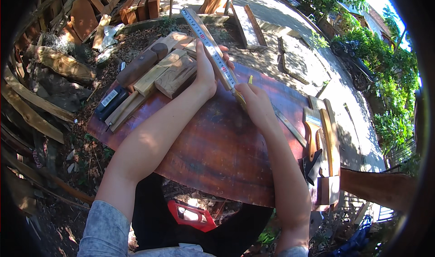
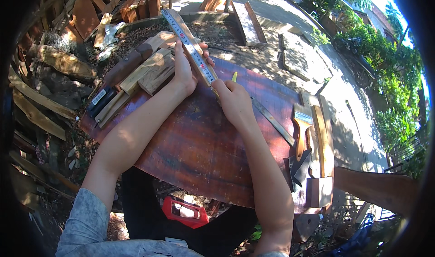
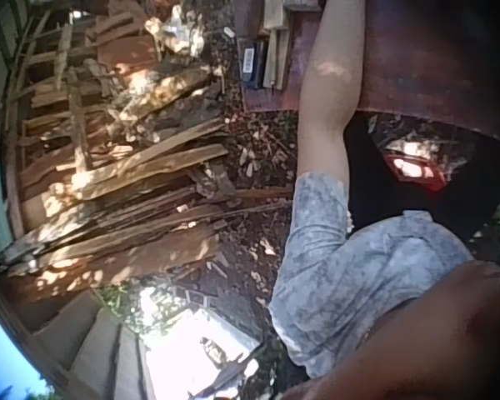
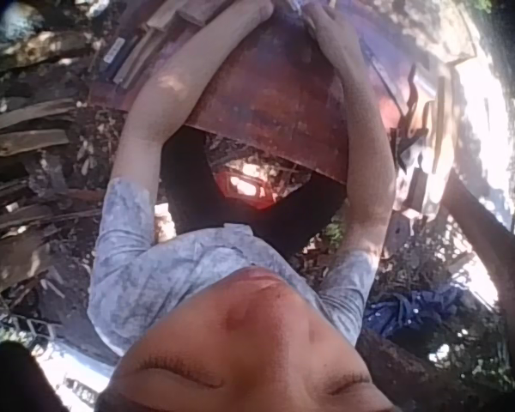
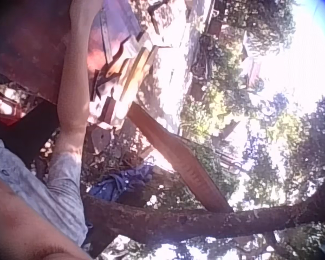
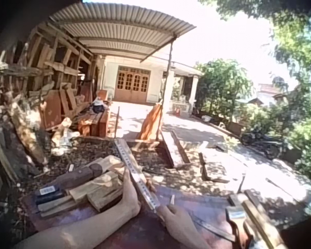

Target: Sanding and measuring pieces of wood for a project.

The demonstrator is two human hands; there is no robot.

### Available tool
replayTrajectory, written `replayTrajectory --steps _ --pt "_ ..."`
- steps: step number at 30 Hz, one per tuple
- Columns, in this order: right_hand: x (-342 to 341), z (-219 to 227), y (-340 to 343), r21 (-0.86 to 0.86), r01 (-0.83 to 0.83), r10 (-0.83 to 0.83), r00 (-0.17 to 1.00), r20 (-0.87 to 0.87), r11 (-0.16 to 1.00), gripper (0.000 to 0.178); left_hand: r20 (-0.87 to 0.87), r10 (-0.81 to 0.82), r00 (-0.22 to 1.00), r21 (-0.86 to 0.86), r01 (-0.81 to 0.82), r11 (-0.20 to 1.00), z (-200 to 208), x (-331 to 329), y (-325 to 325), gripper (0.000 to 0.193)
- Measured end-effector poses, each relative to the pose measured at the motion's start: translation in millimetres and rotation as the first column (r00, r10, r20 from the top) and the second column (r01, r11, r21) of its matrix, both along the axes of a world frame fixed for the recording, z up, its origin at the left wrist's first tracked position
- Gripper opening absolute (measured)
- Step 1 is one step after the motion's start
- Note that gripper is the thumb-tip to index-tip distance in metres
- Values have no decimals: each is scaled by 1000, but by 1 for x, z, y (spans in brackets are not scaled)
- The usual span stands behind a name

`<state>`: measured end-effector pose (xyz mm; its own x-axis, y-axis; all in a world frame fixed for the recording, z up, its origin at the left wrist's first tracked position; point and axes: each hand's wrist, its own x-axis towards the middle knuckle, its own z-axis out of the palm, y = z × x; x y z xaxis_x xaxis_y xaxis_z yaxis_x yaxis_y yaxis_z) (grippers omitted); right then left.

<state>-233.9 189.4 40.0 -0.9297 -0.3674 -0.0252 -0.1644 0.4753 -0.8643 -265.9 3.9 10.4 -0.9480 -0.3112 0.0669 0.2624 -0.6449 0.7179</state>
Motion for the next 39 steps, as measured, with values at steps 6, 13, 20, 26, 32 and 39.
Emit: replayTrajectory --steps 6,13,20,26,32,39 --pt "1 0 -1 24 -1 2 1000 -25 1000 62 -21 20 1000 -1 -20 1000 3 0 2 86" --pt "0 -5 -3 -73 -24 18 997 -71 997 60 28 148 989 -4 -148 989 2 -6 3 73" --pt "-8 -16 0 -182 -31 22 998 -51 983 55 99 154 983 -98 -145 985 9 3 10 62" --pt "-10 -16 0 -195 3 -3 1000 -2 981 56 47 331 942 -264 -308 914 -1 -10 5 51" --pt "-7 -13 3 -171 24 -24 1000 -1 985 57 -17 302 953 -251 -296 922 -2 -11 9 43" --pt "-8 -14 4 -134 -48 37 996 -84 990 50 -73 305 949 -233 -314 920 -2 -9 9 38"
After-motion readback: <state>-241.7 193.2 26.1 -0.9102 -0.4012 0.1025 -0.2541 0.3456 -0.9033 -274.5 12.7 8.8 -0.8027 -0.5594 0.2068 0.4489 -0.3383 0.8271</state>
